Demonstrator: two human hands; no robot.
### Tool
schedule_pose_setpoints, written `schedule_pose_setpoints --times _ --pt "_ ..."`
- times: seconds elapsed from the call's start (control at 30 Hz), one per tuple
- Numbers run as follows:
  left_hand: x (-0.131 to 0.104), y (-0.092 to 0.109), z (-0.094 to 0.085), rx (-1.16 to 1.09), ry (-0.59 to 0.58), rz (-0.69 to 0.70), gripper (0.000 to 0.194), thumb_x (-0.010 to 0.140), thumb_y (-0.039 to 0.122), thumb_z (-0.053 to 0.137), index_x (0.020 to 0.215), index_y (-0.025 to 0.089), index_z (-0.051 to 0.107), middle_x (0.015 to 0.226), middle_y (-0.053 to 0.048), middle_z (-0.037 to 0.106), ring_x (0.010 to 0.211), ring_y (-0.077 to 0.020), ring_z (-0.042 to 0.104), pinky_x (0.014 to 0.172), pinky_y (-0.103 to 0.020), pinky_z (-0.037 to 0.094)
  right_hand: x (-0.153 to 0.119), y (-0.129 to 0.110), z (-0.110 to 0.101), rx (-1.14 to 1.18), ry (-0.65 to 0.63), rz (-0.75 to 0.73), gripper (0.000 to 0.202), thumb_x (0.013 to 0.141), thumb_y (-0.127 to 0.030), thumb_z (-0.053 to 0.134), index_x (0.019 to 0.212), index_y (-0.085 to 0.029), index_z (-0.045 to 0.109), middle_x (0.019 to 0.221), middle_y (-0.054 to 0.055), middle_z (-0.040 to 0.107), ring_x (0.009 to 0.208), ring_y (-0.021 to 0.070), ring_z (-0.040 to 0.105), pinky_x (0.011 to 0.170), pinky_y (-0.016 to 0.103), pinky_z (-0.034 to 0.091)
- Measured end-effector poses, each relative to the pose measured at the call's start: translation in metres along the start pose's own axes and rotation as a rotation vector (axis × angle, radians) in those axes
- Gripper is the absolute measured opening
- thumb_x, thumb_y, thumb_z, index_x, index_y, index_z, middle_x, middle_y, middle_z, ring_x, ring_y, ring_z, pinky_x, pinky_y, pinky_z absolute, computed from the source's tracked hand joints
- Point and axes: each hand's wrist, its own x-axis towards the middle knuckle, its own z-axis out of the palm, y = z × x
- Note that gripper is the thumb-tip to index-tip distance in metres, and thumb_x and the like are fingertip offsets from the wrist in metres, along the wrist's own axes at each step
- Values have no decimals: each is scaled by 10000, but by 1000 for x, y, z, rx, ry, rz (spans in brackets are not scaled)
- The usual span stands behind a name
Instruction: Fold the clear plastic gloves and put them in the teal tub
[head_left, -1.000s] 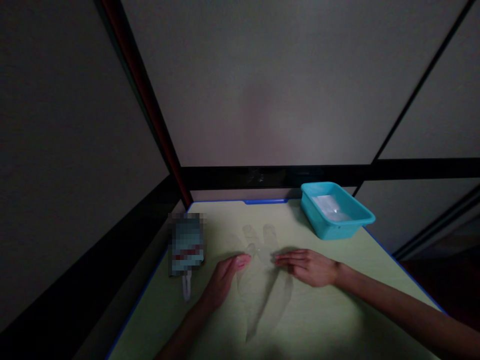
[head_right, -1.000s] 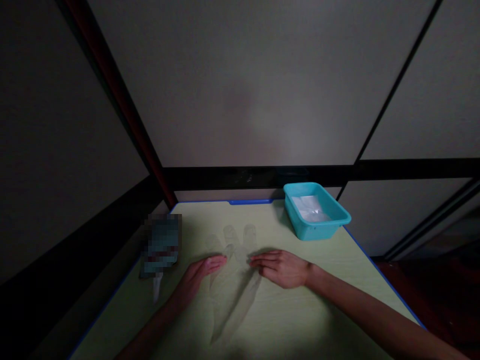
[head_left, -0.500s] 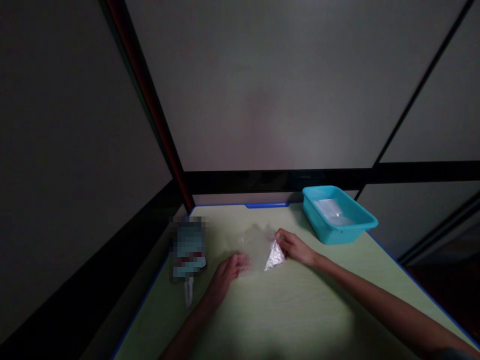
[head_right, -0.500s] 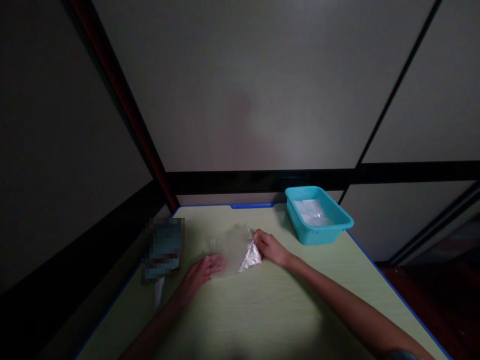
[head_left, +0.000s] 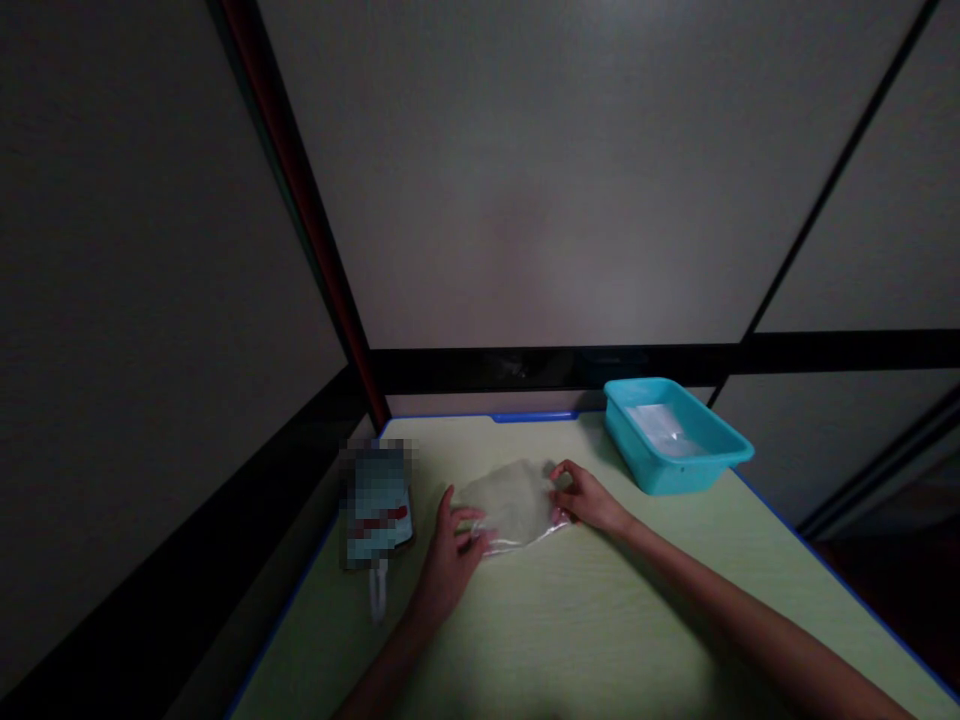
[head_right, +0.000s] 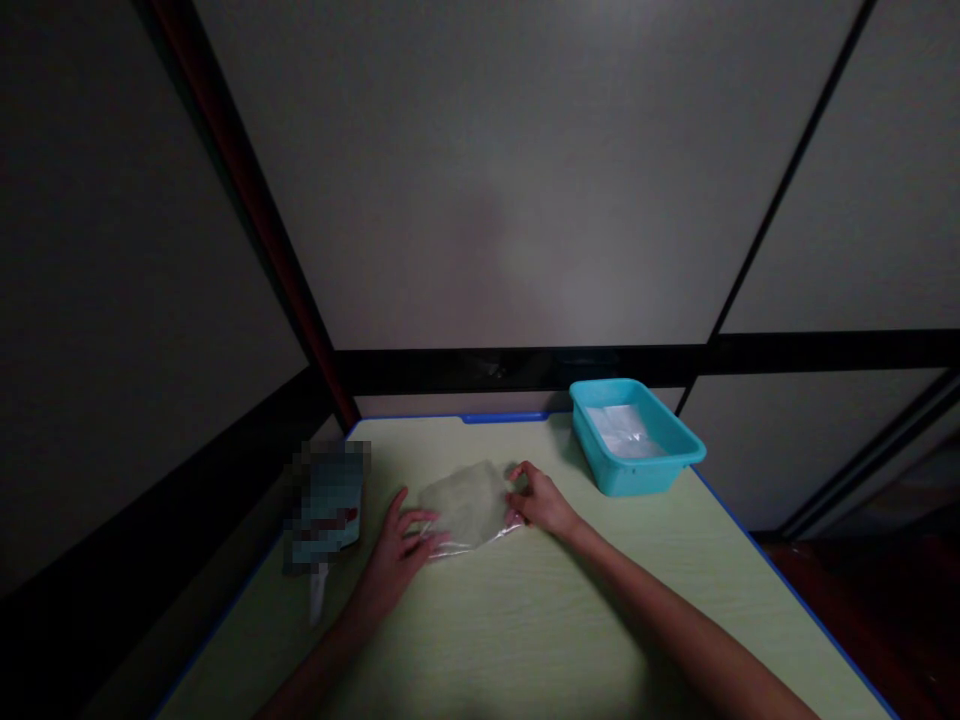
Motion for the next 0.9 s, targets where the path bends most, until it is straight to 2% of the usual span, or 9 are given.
schedule_pose_setpoints --times 0.13,0.33,0.47,0.63,0.73,0.9 --pt "2 -4 2 -7 52 -12 769 665 226 563 1276 253 95 922 -4 503 682 -156 635 592 -290 536 -1 5 0 4 35 -11 223 673 -134 442 839 -209 313 466 -84 574 350 88 482 320 158 298" --pt "2 -7 3 -8 64 15 779 685 239 549 1296 274 67 985 -31 512 654 -137 632 602 -291 545 -3 11 1 2 91 -38 225 657 -168 453 834 -212 321 454 -85 554 358 96 490 331 164 303" --pt "2 -9 2 16 122 48 718 696 240 559 1270 277 130 1047 -58 495 695 -155 633 569 -285 546 -10 10 1 -5 151 -62 230 656 -237 478 830 -217 329 462 -84 538 335 96 455 317 174 299" --pt "2 -12 1 38 162 101 593 696 285 583 1181 256 243 1098 -71 447 808 -172 614 652 -294 533 -21 12 -1 7 236 -107 226 679 -310 484 830 -215 346 500 -72 514 347 90 426 309 179 289" --pt "2 -10 0 54 140 114 541 685 257 588 1131 251 282 1092 -68 439 852 -183 606 668 -292 520 -24 15 -3 35 257 -123 218 672 -301 474 826 -212 348 547 -65 496 371 84 425 313 183 311" --pt "2 -6 1 75 28 103 570 634 187 603 1117 259 308 1089 -65 455 787 -175 626 622 -291 520 -25 20 -3 84 266 -131 236 631 -261 475 830 -209 359 613 -54 474 437 90 460 329 184 351"
